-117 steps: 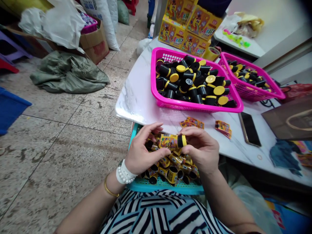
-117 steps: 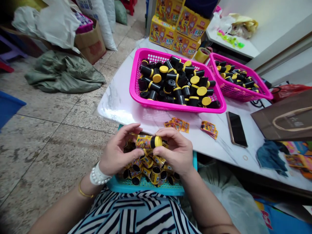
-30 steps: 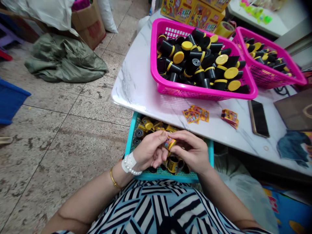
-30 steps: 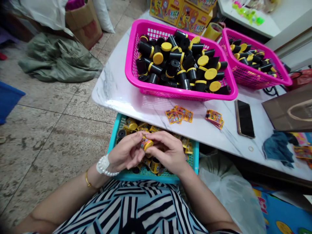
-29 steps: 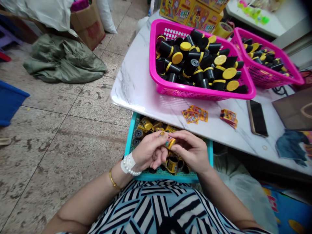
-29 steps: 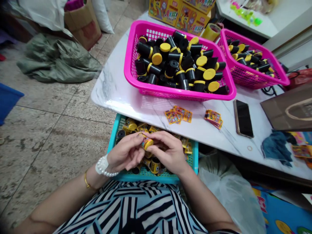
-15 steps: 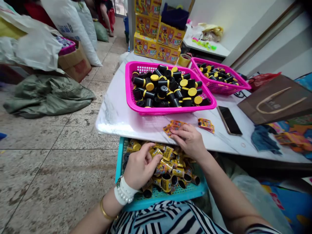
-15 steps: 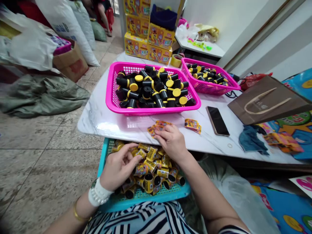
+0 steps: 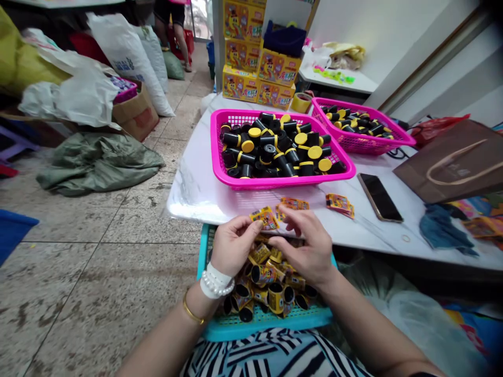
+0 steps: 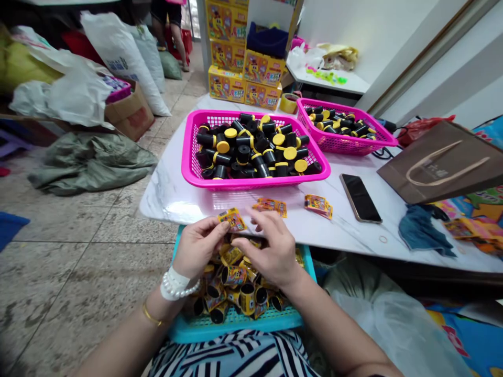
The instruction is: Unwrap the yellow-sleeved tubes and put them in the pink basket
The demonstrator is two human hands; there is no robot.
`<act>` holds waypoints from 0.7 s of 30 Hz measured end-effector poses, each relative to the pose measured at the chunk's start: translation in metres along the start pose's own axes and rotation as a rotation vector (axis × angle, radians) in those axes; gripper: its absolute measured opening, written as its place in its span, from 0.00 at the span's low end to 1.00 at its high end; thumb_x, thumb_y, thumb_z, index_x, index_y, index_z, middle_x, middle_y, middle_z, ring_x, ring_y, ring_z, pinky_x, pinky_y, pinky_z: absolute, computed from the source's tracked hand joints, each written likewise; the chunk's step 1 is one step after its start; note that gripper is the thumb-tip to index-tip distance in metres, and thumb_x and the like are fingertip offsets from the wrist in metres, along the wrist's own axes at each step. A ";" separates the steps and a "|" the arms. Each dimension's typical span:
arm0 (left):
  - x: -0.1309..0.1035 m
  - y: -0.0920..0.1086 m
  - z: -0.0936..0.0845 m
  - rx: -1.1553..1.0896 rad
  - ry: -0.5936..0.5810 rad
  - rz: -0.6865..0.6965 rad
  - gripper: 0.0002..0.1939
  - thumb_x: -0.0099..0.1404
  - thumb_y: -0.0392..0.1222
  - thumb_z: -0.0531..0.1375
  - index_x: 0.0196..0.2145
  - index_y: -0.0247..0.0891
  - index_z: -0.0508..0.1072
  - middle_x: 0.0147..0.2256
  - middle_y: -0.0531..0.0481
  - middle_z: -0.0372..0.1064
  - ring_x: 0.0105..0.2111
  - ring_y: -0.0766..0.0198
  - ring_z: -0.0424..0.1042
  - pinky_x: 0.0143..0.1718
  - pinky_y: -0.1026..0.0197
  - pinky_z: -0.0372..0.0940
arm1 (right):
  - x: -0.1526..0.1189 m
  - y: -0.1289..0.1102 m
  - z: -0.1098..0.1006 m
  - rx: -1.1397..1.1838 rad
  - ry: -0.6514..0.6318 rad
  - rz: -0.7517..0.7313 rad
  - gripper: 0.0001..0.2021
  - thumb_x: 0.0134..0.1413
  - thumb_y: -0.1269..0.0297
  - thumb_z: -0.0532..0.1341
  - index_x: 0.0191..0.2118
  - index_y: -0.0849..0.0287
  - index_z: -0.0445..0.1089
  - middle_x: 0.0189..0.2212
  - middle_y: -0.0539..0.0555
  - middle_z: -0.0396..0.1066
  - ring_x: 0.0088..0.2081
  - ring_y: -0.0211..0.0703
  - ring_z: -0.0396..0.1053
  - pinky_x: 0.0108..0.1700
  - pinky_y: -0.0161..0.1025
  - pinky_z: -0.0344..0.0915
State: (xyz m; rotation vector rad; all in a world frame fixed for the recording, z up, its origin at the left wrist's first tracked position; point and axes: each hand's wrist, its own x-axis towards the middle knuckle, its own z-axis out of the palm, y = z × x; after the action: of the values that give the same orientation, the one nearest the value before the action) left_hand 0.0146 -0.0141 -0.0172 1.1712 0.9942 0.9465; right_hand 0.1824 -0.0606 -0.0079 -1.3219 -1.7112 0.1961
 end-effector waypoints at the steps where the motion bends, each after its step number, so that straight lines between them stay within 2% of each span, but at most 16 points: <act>1: -0.001 0.001 -0.001 0.020 0.010 0.033 0.14 0.64 0.47 0.62 0.25 0.36 0.74 0.17 0.57 0.59 0.19 0.70 0.56 0.21 0.66 0.51 | 0.001 -0.001 0.001 0.094 -0.030 0.137 0.22 0.55 0.61 0.68 0.56 0.57 0.70 0.39 0.56 0.71 0.33 0.42 0.67 0.31 0.38 0.65; 2: -0.003 0.001 -0.002 0.052 0.009 0.077 0.14 0.64 0.45 0.62 0.24 0.36 0.74 0.19 0.55 0.61 0.21 0.70 0.58 0.23 0.66 0.54 | 0.002 -0.002 0.001 0.188 -0.078 0.254 0.21 0.57 0.59 0.67 0.54 0.58 0.70 0.38 0.55 0.70 0.31 0.40 0.67 0.29 0.37 0.64; 4: -0.006 0.002 -0.002 0.140 -0.025 0.176 0.13 0.64 0.42 0.63 0.23 0.35 0.74 0.23 0.52 0.65 0.25 0.67 0.63 0.28 0.64 0.58 | 0.005 -0.004 0.004 0.314 -0.175 0.388 0.10 0.61 0.58 0.62 0.42 0.59 0.71 0.30 0.50 0.68 0.27 0.36 0.62 0.26 0.34 0.60; 5: -0.008 0.002 -0.001 0.180 -0.035 0.215 0.13 0.64 0.42 0.63 0.23 0.35 0.74 0.25 0.51 0.66 0.27 0.66 0.64 0.30 0.64 0.59 | 0.007 -0.005 0.006 0.328 -0.191 0.408 0.10 0.63 0.58 0.60 0.34 0.59 0.69 0.25 0.48 0.64 0.25 0.35 0.59 0.26 0.33 0.58; 7: -0.013 0.003 0.001 0.213 0.003 0.251 0.13 0.66 0.42 0.61 0.24 0.35 0.74 0.25 0.51 0.67 0.27 0.66 0.65 0.31 0.63 0.61 | 0.009 -0.007 0.010 0.279 -0.135 0.392 0.18 0.64 0.59 0.58 0.23 0.58 0.59 0.19 0.44 0.54 0.23 0.33 0.53 0.25 0.33 0.53; 9: -0.020 0.004 0.003 0.169 0.111 0.258 0.11 0.68 0.42 0.60 0.30 0.36 0.76 0.28 0.50 0.70 0.29 0.65 0.68 0.32 0.63 0.62 | 0.008 -0.009 0.014 0.221 -0.042 0.360 0.22 0.65 0.60 0.57 0.21 0.57 0.52 0.18 0.43 0.49 0.22 0.32 0.49 0.25 0.33 0.49; 12: -0.033 0.007 0.003 0.128 0.224 0.314 0.07 0.69 0.40 0.60 0.36 0.37 0.77 0.33 0.48 0.74 0.33 0.64 0.72 0.35 0.63 0.65 | 0.003 -0.011 0.017 0.203 0.007 0.343 0.22 0.66 0.60 0.57 0.21 0.56 0.50 0.19 0.43 0.47 0.22 0.32 0.47 0.24 0.33 0.47; 15: -0.041 0.007 0.005 0.163 0.236 0.396 0.06 0.68 0.37 0.61 0.36 0.37 0.79 0.33 0.49 0.75 0.34 0.64 0.73 0.37 0.64 0.66 | -0.002 -0.013 0.018 0.208 0.007 0.317 0.22 0.66 0.61 0.57 0.21 0.57 0.51 0.19 0.43 0.47 0.22 0.32 0.47 0.24 0.33 0.47; 21: -0.045 0.005 0.009 0.124 0.263 0.378 0.07 0.68 0.36 0.60 0.38 0.38 0.79 0.34 0.50 0.74 0.34 0.65 0.73 0.36 0.65 0.66 | -0.007 -0.017 0.022 0.263 0.007 0.269 0.23 0.67 0.62 0.56 0.20 0.57 0.50 0.19 0.44 0.47 0.22 0.32 0.46 0.24 0.34 0.46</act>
State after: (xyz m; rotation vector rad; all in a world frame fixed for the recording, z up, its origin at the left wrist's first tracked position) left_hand 0.0099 -0.0582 -0.0065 1.3931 1.0713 1.3818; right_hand 0.1546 -0.0643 -0.0134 -1.3455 -1.4402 0.5515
